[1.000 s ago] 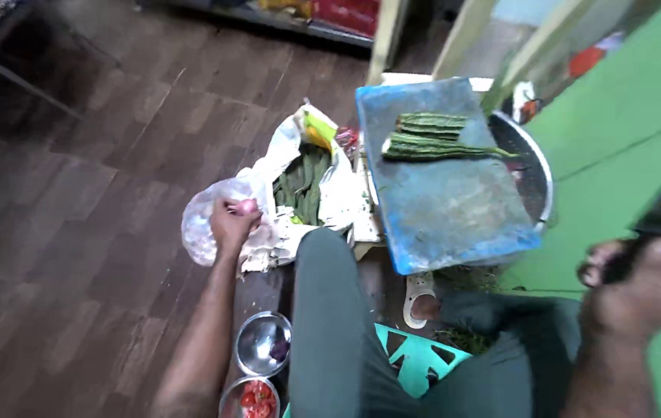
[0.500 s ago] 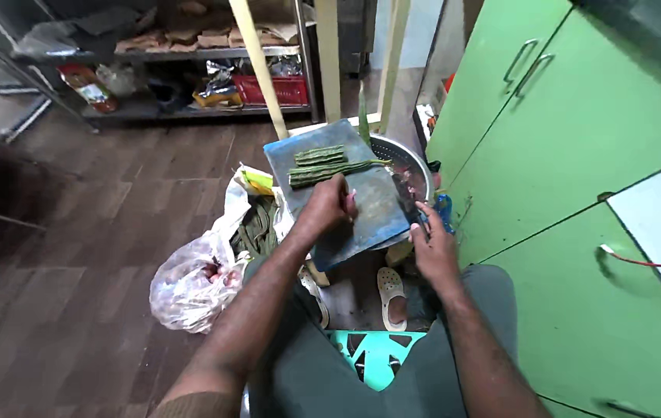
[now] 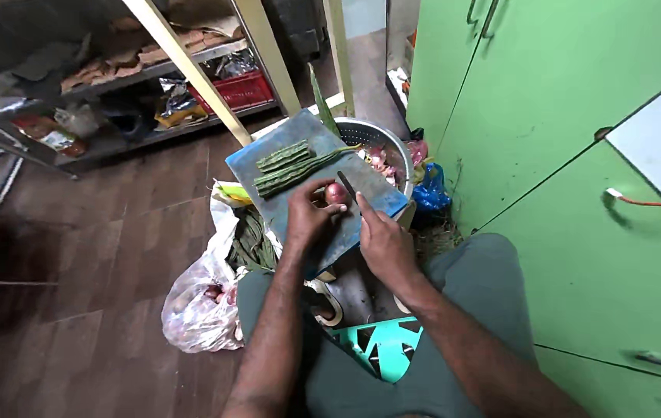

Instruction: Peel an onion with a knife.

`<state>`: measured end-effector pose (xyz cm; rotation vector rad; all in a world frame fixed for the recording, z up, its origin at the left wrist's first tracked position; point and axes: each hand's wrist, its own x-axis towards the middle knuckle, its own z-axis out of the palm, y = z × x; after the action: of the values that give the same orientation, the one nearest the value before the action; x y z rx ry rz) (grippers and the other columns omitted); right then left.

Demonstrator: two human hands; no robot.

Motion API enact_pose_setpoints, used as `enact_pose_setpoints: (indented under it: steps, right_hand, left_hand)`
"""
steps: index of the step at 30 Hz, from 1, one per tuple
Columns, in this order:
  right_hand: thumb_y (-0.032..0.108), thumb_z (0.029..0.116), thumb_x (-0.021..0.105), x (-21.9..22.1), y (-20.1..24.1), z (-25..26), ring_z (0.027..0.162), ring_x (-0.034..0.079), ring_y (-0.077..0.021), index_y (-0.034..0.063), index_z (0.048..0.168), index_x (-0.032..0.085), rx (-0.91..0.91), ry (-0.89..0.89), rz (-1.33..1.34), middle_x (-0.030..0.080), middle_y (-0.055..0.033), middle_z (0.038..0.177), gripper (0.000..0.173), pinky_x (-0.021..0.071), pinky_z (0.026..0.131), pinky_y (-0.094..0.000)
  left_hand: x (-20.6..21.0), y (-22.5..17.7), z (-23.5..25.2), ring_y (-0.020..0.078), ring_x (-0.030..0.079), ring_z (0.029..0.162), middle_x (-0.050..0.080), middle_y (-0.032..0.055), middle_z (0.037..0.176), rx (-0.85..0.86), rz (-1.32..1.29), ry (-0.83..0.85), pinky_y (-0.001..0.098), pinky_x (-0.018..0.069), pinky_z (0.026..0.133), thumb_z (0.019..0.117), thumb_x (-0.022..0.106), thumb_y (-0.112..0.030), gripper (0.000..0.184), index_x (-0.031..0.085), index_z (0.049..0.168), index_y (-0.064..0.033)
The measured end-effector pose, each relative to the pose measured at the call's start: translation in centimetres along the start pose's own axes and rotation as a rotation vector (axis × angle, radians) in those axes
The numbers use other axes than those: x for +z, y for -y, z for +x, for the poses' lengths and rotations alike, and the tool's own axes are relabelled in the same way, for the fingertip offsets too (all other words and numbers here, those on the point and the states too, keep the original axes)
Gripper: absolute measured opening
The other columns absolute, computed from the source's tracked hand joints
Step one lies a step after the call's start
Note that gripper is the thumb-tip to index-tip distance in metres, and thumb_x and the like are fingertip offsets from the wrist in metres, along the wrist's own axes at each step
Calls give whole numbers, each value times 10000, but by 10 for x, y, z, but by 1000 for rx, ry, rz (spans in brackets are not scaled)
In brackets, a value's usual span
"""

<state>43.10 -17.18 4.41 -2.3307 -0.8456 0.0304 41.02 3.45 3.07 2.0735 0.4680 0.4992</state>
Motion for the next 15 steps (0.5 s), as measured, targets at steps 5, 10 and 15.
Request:
enact_pose_setpoints:
  steps: [5,10,15]
  right_hand:
    - [175,1062,477,3,8,5,697,672,-304,241,1604,407,-9,49,3,685,-137,1054,550,549,543,-486]
    - [162,1064,474,8,4,12,703,672,-293,223,1592,428,-65,47,9,683,-137,1040,533,562,568,-483]
    - [194,1051,458,20,0,49,798,708,-270,281,1538,511,-80,47,-21,723,-90,1014,498,582,664,-497]
  left_hand:
    - [2,7,0,164,731,1041,708,44,1250,10,-60,-23,374,647,912,693,940,-74,628,696,1270,-107]
    - [5,11,1,166,727,1049,707,51,1242,27,-71,-52,374,647,915,701,937,-83,609,699,1261,-91]
    - [7,18,2,160,736,931,691,43,1230,21,-40,-112,366,662,826,723,938,-165,574,688,1236,-107]
